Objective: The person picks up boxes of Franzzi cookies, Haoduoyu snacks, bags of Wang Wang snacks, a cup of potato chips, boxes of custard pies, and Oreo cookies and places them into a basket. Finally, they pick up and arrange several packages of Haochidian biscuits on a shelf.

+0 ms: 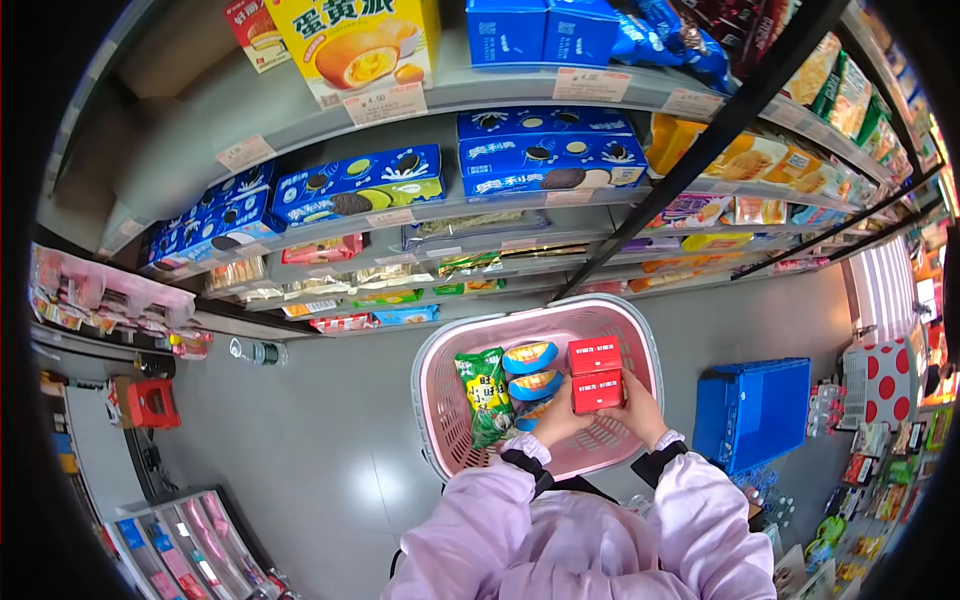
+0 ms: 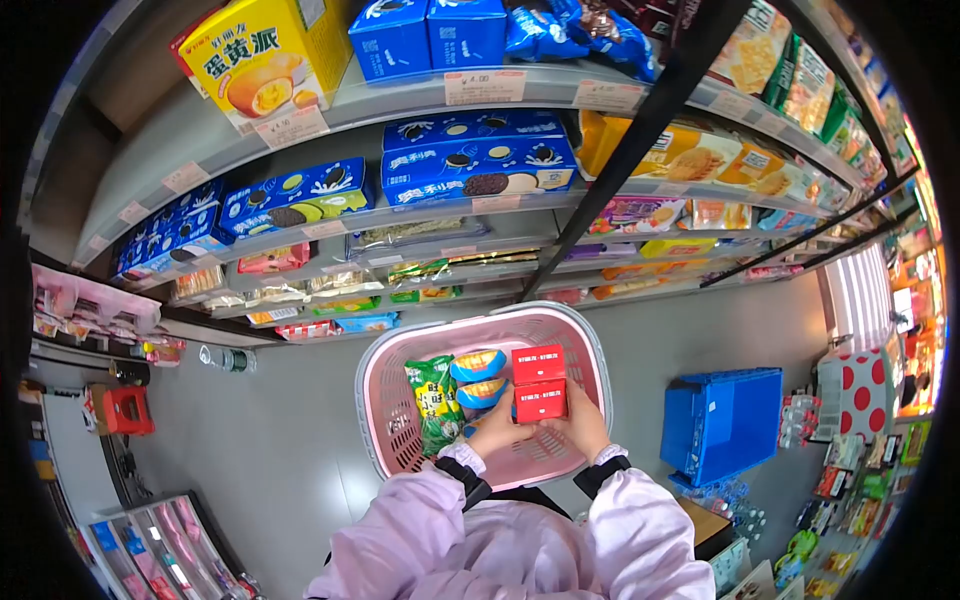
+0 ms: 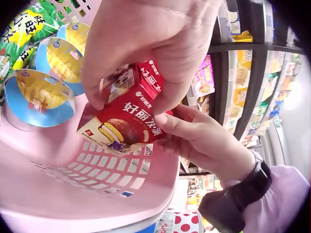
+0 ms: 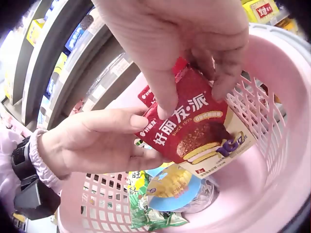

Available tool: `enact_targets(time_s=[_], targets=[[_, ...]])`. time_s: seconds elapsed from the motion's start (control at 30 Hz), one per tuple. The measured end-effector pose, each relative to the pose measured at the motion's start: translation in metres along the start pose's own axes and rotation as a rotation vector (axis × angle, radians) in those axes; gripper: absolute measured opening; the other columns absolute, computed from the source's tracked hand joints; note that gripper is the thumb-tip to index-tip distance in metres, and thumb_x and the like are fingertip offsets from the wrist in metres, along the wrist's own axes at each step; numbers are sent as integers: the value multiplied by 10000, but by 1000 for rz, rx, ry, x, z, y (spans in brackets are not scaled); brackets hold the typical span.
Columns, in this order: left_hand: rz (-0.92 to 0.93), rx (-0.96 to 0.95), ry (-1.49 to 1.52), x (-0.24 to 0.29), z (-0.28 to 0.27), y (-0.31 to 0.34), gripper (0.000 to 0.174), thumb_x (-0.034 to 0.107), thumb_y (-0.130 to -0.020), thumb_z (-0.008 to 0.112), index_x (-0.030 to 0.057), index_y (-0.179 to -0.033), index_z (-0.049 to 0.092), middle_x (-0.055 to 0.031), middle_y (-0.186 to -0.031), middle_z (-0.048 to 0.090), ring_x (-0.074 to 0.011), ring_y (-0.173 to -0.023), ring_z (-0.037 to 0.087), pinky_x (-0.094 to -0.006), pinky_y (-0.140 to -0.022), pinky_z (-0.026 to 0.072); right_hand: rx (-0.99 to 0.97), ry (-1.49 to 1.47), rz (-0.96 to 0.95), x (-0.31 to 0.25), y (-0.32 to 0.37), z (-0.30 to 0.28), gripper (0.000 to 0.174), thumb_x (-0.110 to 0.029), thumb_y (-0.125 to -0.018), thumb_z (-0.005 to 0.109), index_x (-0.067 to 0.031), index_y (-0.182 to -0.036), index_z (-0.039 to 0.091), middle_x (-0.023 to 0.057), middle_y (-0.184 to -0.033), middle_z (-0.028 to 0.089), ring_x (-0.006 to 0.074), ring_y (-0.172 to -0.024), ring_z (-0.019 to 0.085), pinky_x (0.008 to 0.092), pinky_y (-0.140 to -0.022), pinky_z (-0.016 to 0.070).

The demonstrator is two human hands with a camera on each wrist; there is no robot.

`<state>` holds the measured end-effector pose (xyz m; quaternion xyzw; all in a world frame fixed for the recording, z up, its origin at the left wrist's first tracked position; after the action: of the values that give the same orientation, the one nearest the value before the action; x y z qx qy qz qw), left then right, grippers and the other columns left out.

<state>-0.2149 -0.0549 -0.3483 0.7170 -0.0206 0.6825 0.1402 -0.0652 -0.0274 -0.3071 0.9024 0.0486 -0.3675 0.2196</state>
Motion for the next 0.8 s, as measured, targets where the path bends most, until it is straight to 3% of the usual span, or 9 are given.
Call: enact_targets(time_s=[0.1, 0.2, 0.3, 0.33, 0.47, 0.57, 0.67, 0.8], targets=[[-25, 15, 167, -23, 9, -18, 848, 152, -651, 732, 11, -1330, 243, -151, -1233, 442, -244, -1147, 460, -329, -941, 384, -39, -5, 29, 22, -18, 12, 835, -130, -601, 799, 28, -1277, 336, 196, -1159, 542, 321, -1095, 525, 344, -894, 433], [120, 116, 28, -47, 16, -33, 849, 119, -644, 710, -4, -1333, 230, -177, -1244, 434, -273, -1160, 445, -334, -967, 360, -17, -8, 30, 31, -33, 17, 777, -93, -615, 766, 11, -1258, 342, 197, -1145, 546, 332, -1066, 537, 356, -878, 441], [-98, 158, 100, -74, 24, -39, 929, 109, -612, 702, -56, -1360, 176, -247, -1344, 301, -347, -1256, 335, -348, -1031, 300, 46, -62, 12, 40, -43, 20, 710, -56, -632, 719, -16, -1238, 351, 210, -1098, 560, 356, -1007, 562, 380, -832, 465], [-63, 257, 47, -74, 26, -37, 800, 98, -618, 687, -5, -1306, 291, -185, -1268, 396, -288, -1195, 405, -351, -994, 329, 48, -57, 6, 43, -45, 21, 706, -52, -635, 713, -16, -1238, 347, 210, -1096, 560, 357, -1002, 565, 380, -828, 468], [-26, 207, -70, -69, 31, -36, 822, 73, -616, 672, 5, -1323, 259, -194, -1329, 306, -305, -1210, 388, -357, -1001, 327, 106, -41, 0, 37, -36, 15, 684, -49, -651, 693, -17, -1239, 345, 215, -1082, 564, 359, -978, 577, 396, -811, 474], [-37, 199, 85, -56, 27, -32, 823, 50, -622, 662, 15, -1330, 243, -183, -1303, 346, -295, -1197, 407, -355, -980, 356, 40, 87, 157, 26, -29, 11, 757, -80, -638, 728, -3, -1268, 315, 216, -1136, 546, 372, -1016, 551, 389, -828, 468], [-220, 153, 213, -82, 25, -32, 965, 85, -600, 697, -16, -1373, 128, -242, -1248, 409, -329, -1168, 446, -354, -963, 382, 42, 219, 156, 27, -32, 27, 714, -94, -658, 700, -10, -1264, 331, 223, -1096, 561, 384, -963, 566, 410, -791, 476], [-202, 192, 257, -101, 21, -34, 923, 44, -611, 667, -17, -1366, 139, -216, -1236, 424, -296, -1144, 465, -341, -944, 399, 16, 189, 168, 20, -45, 31, 681, -123, -656, 700, -15, -1240, 367, 226, -1070, 570, 375, -942, 579, 412, -765, 483]])
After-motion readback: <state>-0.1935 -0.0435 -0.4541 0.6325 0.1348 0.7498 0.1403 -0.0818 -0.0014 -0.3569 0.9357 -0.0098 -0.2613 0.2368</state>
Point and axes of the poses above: each hand's wrist, its own y-axis away from the middle knuckle, its own z-axis out of the palm, x = y × z, the point moved 5 cm from there along -y, towards the middle knuckle
